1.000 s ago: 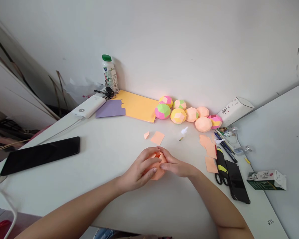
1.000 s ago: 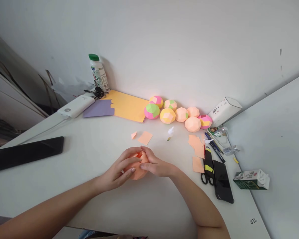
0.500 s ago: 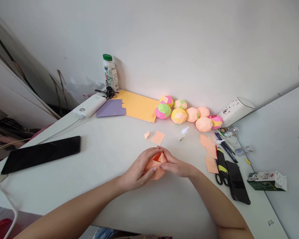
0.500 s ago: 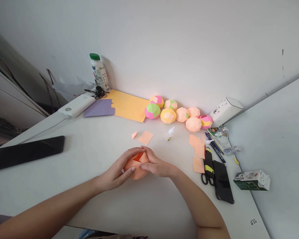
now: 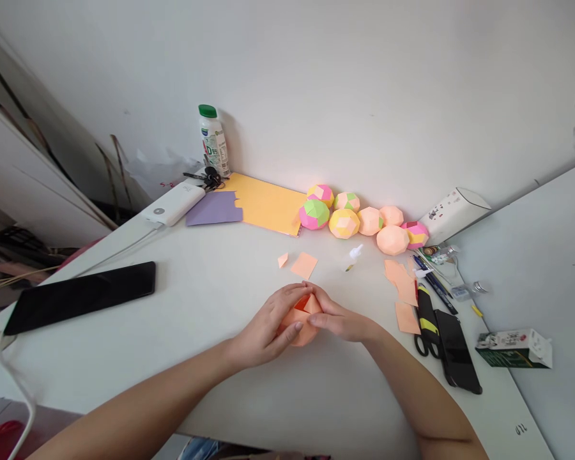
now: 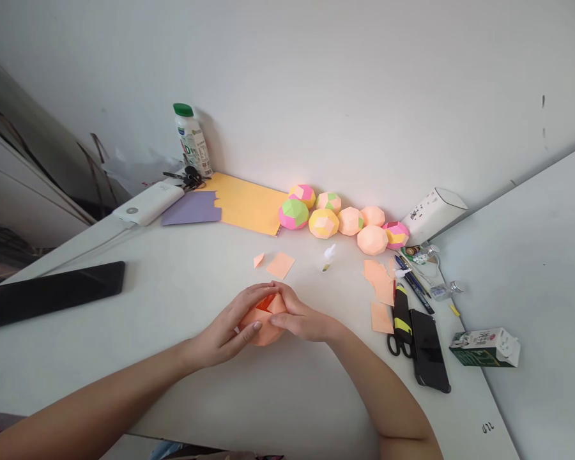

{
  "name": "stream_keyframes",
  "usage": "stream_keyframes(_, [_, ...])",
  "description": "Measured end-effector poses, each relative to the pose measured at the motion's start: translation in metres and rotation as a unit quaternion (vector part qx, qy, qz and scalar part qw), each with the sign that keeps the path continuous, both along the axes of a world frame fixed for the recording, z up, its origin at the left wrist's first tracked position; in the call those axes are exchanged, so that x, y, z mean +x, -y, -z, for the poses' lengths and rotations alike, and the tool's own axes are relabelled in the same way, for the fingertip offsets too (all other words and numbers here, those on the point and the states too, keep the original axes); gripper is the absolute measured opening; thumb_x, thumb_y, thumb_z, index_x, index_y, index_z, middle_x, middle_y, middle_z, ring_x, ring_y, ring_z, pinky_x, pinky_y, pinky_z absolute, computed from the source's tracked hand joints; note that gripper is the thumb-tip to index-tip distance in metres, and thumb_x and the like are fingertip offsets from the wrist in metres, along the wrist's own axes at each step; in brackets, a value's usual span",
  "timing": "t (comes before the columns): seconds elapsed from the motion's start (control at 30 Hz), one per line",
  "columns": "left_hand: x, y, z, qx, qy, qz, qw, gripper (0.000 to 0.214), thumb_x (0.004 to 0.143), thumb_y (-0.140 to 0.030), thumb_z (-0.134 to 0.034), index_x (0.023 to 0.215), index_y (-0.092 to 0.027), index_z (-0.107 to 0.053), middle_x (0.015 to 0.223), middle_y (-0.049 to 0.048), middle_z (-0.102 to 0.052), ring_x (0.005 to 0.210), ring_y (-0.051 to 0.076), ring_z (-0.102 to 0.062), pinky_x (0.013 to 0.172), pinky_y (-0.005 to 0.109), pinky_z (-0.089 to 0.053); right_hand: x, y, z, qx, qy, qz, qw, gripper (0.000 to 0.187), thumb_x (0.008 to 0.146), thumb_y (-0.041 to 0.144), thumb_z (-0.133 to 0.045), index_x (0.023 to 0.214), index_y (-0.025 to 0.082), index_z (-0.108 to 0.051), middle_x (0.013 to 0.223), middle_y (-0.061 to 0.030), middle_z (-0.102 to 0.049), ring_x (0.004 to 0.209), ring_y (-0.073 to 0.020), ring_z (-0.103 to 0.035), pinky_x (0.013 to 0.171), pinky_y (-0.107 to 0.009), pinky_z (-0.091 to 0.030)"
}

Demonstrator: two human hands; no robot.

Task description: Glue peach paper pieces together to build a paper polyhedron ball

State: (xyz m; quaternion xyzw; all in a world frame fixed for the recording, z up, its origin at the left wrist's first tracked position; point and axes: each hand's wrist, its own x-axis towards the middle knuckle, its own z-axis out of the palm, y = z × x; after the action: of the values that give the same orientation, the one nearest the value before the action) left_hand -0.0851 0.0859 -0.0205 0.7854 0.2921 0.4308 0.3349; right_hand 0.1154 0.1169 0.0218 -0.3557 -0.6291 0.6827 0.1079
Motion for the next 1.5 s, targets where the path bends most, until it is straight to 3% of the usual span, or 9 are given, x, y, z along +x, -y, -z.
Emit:
stream_keyframes(0.3, [0.000,0.000,0.003,0.012,0.015,0.000,1.000,0.049,0.097,-0.023,-0.040,0.144,-0.026,-0.030,0.138,0.0130,-0.048,0.129,0.027,-0.044,0.103,0.050,-0.043,0.001,0.000,0.002,0.008,-0.012,-0.009,1.000,0.064,0.094,0.027,-0.046,0.149,0.025,-0.012,0.158,-0.0064,-0.011,0.146,-0.0198,-0.008,0.118,-0.043,-0.016])
stream_keyframes(0.63, [-0.001,-0.001,0.008,0.018,0.022,-0.003,1.000,0.048,0.097,-0.025,-0.040,0.144,-0.027,-0.029,0.140,0.0144,-0.040,0.132,0.027,-0.039,0.105,0.050,-0.041,0.002,0.001,0.002,0.003,-0.013,0.002,1.000,0.066,0.096,0.054,-0.038,0.149,0.025,-0.012,0.159,-0.0077,-0.011,0.146,-0.0190,-0.014,0.117,-0.041,-0.020])
stream_keyframes(0.7, [-0.002,-0.002,0.012,0.018,0.005,-0.017,1.000,0.058,0.094,-0.037,-0.048,0.145,-0.028,-0.024,0.143,0.0160,-0.034,0.135,0.031,-0.033,0.105,0.054,-0.038,0.003,0.000,0.005,-0.003,0.009,0.032,0.999,0.067,0.095,0.059,-0.034,0.150,0.025,-0.014,0.160,-0.0061,-0.010,0.146,-0.0211,-0.012,0.118,-0.043,-0.018])
stream_keyframes(0.77, [-0.003,-0.003,0.018,0.003,-0.028,-0.049,0.998,0.084,0.082,-0.051,-0.062,0.148,-0.028,-0.015,0.147,0.0191,-0.025,0.137,0.038,-0.027,0.104,0.061,-0.036,0.003,-0.001,0.010,-0.008,0.033,0.088,0.996,0.067,0.093,0.063,-0.033,0.148,0.027,-0.020,0.159,-0.0046,-0.014,0.145,-0.0240,-0.016,0.117,-0.044,-0.020])
stream_keyframes(0.87, [-0.005,-0.007,0.024,-0.043,-0.076,-0.103,0.991,0.113,0.065,-0.058,-0.075,0.148,-0.027,-0.006,0.147,0.0233,-0.019,0.135,0.045,-0.026,0.099,0.066,-0.038,0.003,-0.005,0.018,-0.020,0.042,0.172,0.984,0.067,0.090,0.068,-0.032,0.142,0.025,-0.034,0.149,-0.0077,-0.036,0.134,-0.0280,-0.038,0.108,-0.045,-0.035])
stream_keyframes(0.97, [-0.005,-0.009,0.023,-0.098,-0.082,-0.128,0.984,0.113,0.063,-0.056,-0.077,0.147,-0.027,-0.008,0.142,0.0224,-0.024,0.128,0.043,-0.038,0.092,0.063,-0.046,0.003,-0.011,0.024,-0.031,0.024,0.213,0.976,0.063,0.090,0.067,-0.032,0.130,0.021,-0.047,0.128,-0.0116,-0.057,0.113,-0.0283,-0.055,0.088,-0.043,-0.048])
stream_keyframes(1.13, [-0.006,-0.010,0.016,-0.182,-0.040,-0.127,0.974,0.099,0.068,-0.047,-0.075,0.145,-0.030,-0.015,0.137,0.0165,-0.029,0.121,0.035,-0.048,0.089,0.053,-0.052,0.007,-0.024,0.035,-0.060,-0.029,0.293,0.954,0.051,0.091,0.060,-0.039,0.103,0.017,-0.063,0.094,-0.0099,-0.067,0.083,-0.0220,-0.063,0.067,-0.034,-0.050])
stream_keyframes(1.27, [-0.006,-0.010,0.014,-0.177,-0.023,-0.091,0.980,0.092,0.073,-0.033,-0.073,0.144,-0.030,-0.013,0.141,0.0151,-0.027,0.129,0.033,-0.041,0.101,0.053,-0.044,0.010,-0.034,0.047,-0.100,-0.063,0.347,0.930,0.044,0.090,0.054,-0.044,0.087,0.016,-0.067,0.079,-0.0072,-0.067,0.070,-0.0182,-0.063,0.061,-0.031,-0.050])
stream_keyframes(1.5, [-0.005,-0.010,0.015,-0.079,-0.041,-0.030,0.996,0.088,0.081,-0.010,-0.056,0.149,-0.030,-0.004,0.154,0.0138,-0.011,0.145,0.033,-0.010,0.114,0.056,-0.024,0.017,-0.040,0.065,-0.059,-0.100,0.351,0.929,0.038,0.084,0.054,-0.054,0.085,0.018,-0.067,0.073,-0.0038,-0.065,0.061,-0.0160,-0.060,0.046,-0.026,-0.047])
